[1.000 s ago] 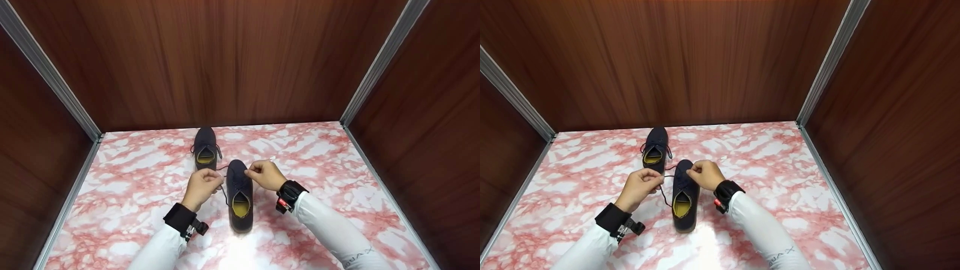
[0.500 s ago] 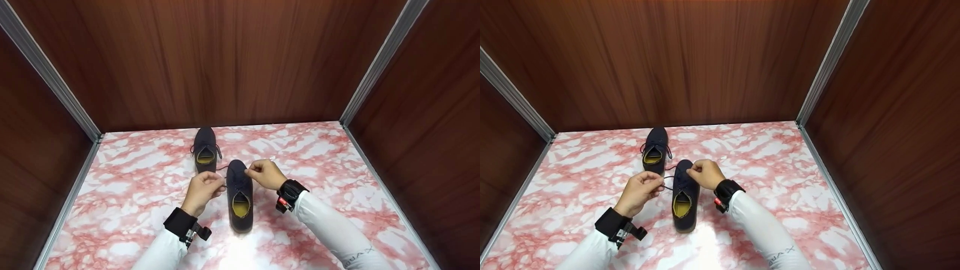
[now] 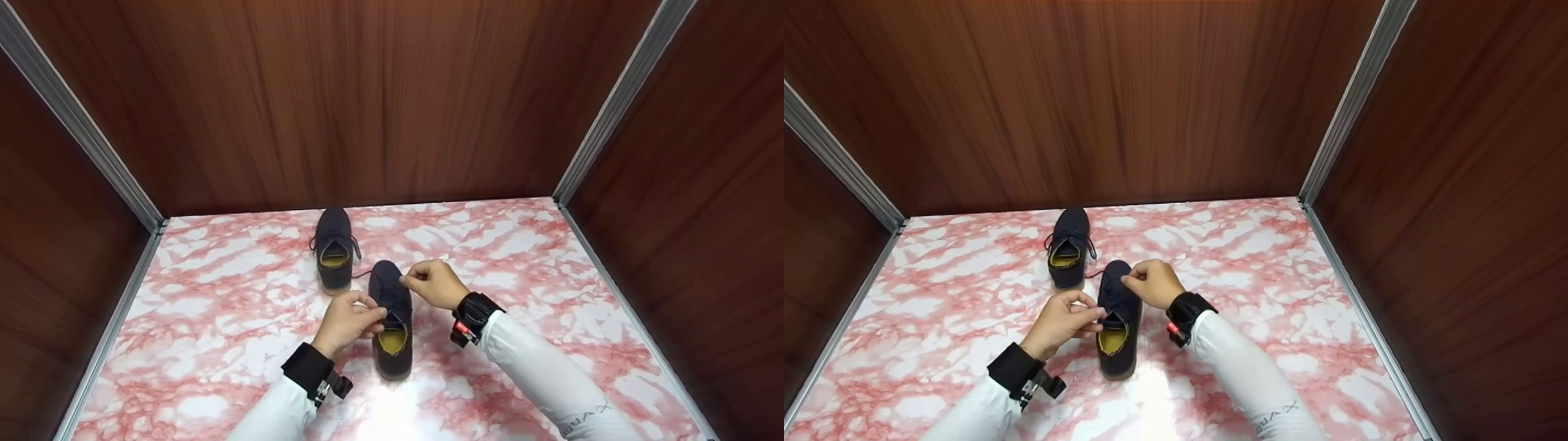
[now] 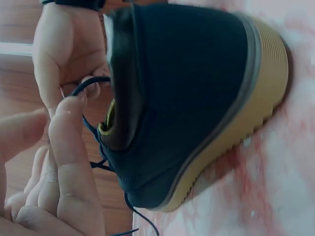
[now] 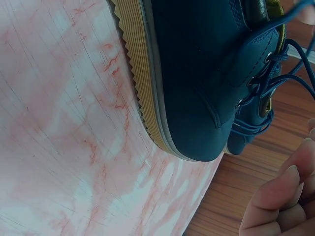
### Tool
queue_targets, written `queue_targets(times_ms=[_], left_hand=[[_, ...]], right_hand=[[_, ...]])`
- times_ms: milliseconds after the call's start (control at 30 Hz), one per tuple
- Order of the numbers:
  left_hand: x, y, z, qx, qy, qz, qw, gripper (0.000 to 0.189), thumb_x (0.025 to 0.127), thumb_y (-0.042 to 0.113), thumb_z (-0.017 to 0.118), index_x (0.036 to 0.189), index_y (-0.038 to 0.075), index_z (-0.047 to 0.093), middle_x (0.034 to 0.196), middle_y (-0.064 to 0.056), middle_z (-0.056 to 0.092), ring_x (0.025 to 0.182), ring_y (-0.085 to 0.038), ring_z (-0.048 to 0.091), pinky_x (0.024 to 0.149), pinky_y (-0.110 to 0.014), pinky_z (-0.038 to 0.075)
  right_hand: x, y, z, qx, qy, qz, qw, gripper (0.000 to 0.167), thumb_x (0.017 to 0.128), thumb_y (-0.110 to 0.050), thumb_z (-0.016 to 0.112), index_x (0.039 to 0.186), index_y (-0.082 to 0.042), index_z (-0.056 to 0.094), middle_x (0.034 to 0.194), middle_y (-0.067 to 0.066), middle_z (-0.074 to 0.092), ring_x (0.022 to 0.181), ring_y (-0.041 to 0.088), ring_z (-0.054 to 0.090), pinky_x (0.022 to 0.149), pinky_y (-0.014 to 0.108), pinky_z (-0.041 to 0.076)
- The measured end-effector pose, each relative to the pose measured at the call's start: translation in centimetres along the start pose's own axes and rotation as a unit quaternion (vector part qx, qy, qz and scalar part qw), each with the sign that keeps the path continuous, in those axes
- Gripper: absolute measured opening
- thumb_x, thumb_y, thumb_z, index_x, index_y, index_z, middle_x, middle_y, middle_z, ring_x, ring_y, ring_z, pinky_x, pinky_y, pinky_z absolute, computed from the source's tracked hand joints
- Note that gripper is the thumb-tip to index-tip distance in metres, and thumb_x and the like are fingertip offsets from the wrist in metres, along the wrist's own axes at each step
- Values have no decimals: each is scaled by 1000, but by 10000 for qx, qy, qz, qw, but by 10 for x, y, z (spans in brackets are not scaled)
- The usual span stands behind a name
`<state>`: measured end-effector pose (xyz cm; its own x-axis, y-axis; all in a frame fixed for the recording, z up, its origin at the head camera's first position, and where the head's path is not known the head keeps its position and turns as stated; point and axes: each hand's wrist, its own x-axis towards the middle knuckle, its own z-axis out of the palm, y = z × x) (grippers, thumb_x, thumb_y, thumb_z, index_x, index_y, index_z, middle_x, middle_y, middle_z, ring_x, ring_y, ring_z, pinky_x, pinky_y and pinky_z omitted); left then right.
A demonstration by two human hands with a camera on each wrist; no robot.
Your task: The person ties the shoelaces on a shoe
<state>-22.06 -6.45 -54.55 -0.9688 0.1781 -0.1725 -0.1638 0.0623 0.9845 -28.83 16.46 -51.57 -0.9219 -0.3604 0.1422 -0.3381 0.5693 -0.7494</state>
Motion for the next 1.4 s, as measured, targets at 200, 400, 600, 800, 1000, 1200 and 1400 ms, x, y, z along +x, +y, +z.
queue_targets(times_ms=[200,400,600,800,1000,1200,1400], left_hand=[[3,0,-2,904,-117,342,9952,21,92,22,79,90,1,77,80,-12,78,52,-6,66,49,-20,48],[7,1,-4,1169,-96,613,9912,20,94,21,76,88,2,76,81,-11,77,51,-10,60,52,-24,51],[18,3,-10,1284,611,995,9848,12,92,14,77,92,4,71,79,-7,71,58,-13,64,53,-22,53],[31,3,-14,1611,956,1384,9725,17,91,11,76,105,1,74,90,-11,74,63,-7,61,61,-19,53],[37,2,-14,1838,978,1741,9625,18,91,11,78,105,1,76,93,-11,76,79,-11,65,69,-19,51],[40,0,-12,2013,957,1922,9557,19,90,12,79,107,3,78,94,-9,77,86,-17,69,74,-21,54],[41,-1,-9,2161,932,1917,9528,21,91,13,79,111,7,79,94,-9,76,81,-25,71,72,-20,55]], right_hand=[[0,1,-1,-6,-38,1,10000,25,96,-22,74,79,-4,78,64,-12,57,60,2,46,59,19,37],[0,1,0,25,-49,13,10000,25,96,-23,74,82,-3,79,66,-12,58,61,3,47,60,19,38],[0,1,0,41,-26,-49,10000,25,96,-21,75,81,-2,78,64,-11,55,59,1,45,59,19,36],[-1,2,1,129,-19,-58,9999,22,96,-20,75,81,-5,79,64,-10,56,58,-1,45,58,18,37],[-2,1,1,188,-18,-80,9998,22,96,-22,76,81,-6,79,64,-9,56,58,0,46,57,18,38],[-1,1,2,256,-78,-82,9996,24,97,-23,75,81,-5,79,63,-9,57,57,1,47,55,18,38],[-1,1,3,281,-114,-59,9995,23,97,-22,75,82,-4,79,62,-10,56,55,2,47,52,17,37]])
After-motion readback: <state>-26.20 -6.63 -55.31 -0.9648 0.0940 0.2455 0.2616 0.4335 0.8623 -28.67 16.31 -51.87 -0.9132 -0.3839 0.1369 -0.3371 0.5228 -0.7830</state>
